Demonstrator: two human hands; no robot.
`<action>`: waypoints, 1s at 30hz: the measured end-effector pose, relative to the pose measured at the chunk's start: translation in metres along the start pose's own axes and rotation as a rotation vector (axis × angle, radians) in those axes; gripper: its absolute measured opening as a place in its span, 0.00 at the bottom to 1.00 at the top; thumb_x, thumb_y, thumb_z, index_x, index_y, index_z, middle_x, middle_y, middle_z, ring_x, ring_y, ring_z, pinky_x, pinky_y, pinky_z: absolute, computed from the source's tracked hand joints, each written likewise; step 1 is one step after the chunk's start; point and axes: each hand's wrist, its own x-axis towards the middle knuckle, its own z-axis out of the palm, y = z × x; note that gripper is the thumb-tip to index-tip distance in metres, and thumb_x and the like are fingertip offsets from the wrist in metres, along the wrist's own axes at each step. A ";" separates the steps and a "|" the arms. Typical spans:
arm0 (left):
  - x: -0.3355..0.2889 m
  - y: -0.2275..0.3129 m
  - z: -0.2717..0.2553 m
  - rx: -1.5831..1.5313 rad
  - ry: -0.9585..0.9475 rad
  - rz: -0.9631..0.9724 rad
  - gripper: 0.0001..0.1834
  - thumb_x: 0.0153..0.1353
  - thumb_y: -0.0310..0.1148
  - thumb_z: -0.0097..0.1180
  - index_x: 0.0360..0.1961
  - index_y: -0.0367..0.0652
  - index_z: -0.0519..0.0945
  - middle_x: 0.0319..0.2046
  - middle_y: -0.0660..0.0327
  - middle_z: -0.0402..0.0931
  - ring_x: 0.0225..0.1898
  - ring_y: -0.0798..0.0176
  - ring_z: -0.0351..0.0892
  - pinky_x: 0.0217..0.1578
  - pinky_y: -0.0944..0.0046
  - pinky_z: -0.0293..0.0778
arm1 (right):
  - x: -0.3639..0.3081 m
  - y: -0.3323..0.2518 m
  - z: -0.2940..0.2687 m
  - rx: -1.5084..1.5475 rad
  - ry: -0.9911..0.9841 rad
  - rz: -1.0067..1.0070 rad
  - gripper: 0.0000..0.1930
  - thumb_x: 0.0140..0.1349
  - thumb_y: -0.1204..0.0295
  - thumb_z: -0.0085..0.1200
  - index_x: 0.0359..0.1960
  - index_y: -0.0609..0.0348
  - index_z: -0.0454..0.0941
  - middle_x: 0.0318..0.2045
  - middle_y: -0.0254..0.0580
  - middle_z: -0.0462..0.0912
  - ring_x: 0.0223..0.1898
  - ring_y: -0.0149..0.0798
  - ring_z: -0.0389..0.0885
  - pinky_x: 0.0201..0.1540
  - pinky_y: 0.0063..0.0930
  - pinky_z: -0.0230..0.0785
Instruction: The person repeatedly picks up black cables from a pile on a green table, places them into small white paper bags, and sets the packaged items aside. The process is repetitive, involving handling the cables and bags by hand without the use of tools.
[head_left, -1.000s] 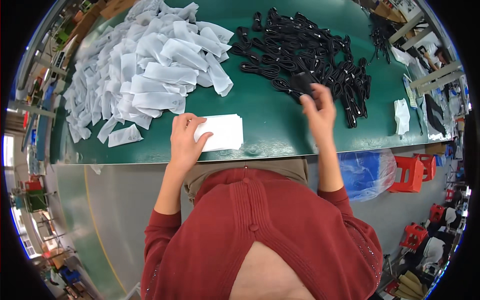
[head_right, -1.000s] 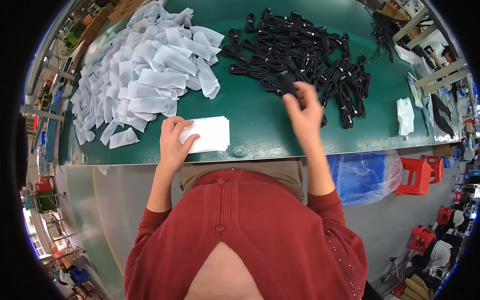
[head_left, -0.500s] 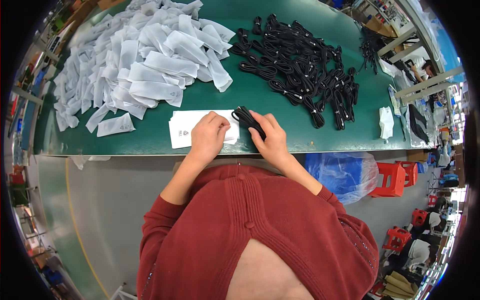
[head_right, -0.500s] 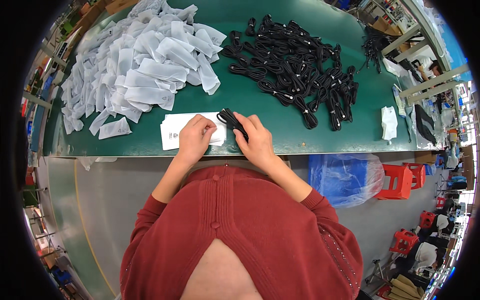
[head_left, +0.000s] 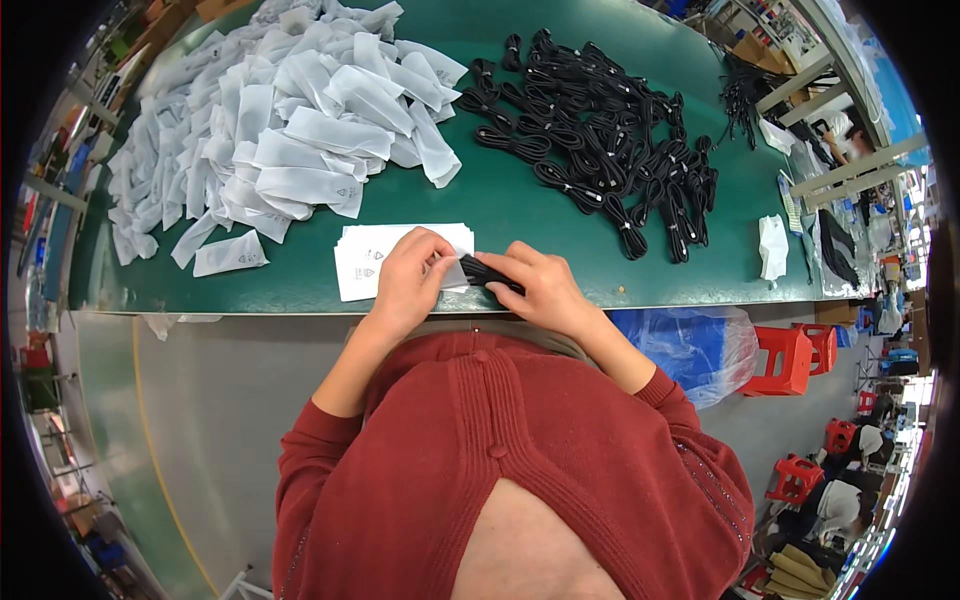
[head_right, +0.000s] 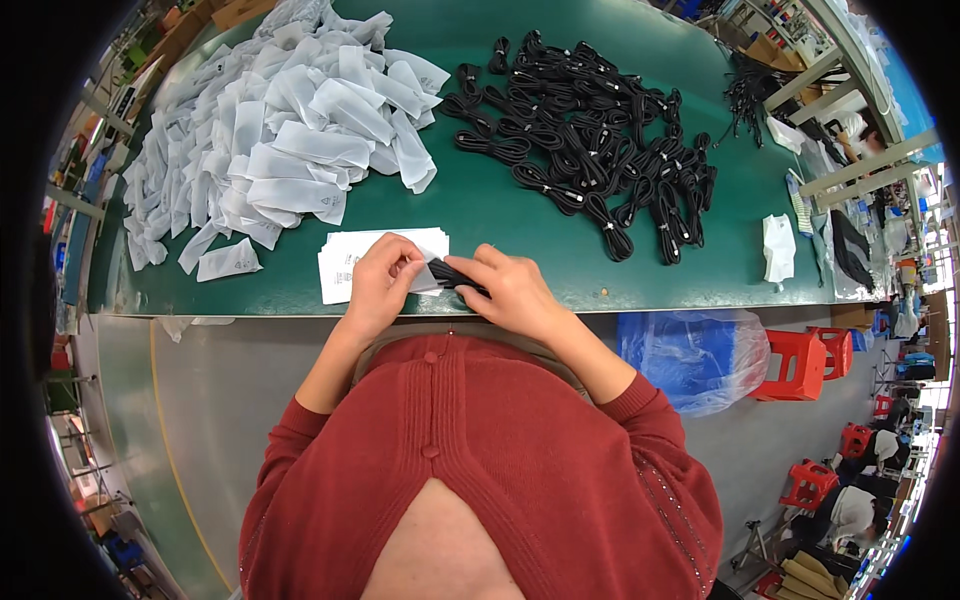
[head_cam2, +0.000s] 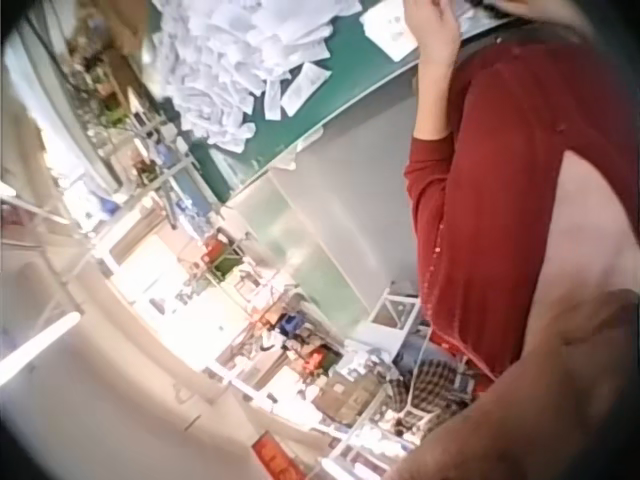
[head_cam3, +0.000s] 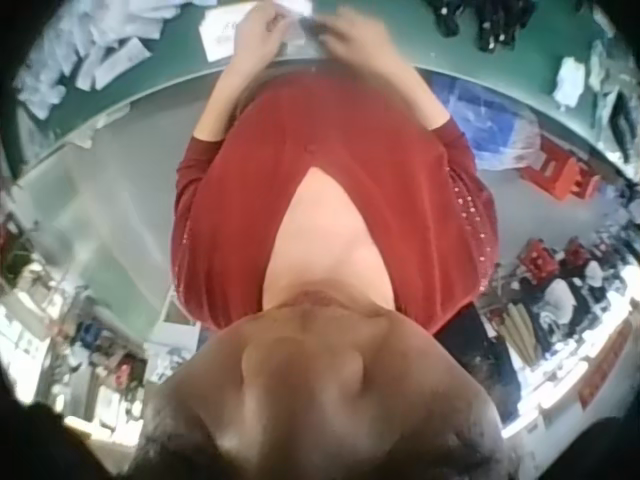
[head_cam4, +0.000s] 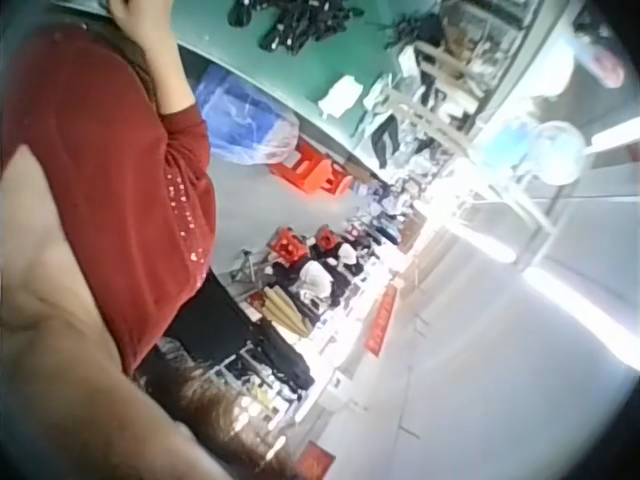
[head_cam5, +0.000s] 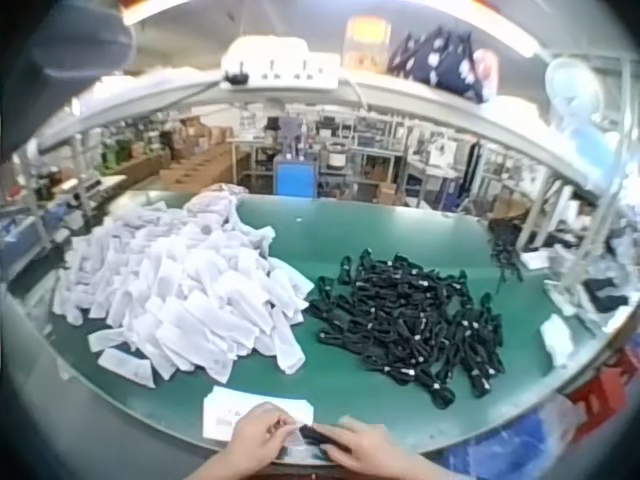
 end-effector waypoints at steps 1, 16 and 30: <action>0.002 0.005 -0.001 0.052 -0.015 0.106 0.05 0.55 0.20 0.60 0.31 0.37 0.77 0.32 0.57 0.74 0.33 0.57 0.73 0.36 0.61 0.71 | -0.002 0.005 0.007 0.172 0.010 0.091 0.21 0.57 0.72 0.61 0.55 0.55 0.79 0.31 0.40 0.79 0.26 0.35 0.77 0.30 0.31 0.72; 0.047 0.030 -0.025 0.034 -0.040 0.150 0.04 0.61 0.26 0.59 0.33 0.38 0.76 0.38 0.63 0.76 0.39 0.68 0.72 0.37 0.68 0.66 | 0.038 -0.019 -0.001 0.412 0.365 -0.033 0.20 0.55 0.76 0.67 0.50 0.60 0.79 0.39 0.44 0.74 0.35 0.39 0.77 0.35 0.27 0.73; 0.063 0.023 -0.073 0.237 0.203 0.091 0.10 0.63 0.29 0.60 0.46 0.42 0.80 0.41 0.65 0.77 0.38 0.69 0.74 0.42 0.69 0.71 | 0.006 0.092 -0.033 -0.763 0.233 0.235 0.24 0.53 0.73 0.61 0.53 0.62 0.77 0.37 0.43 0.74 0.41 0.46 0.73 0.41 0.38 0.64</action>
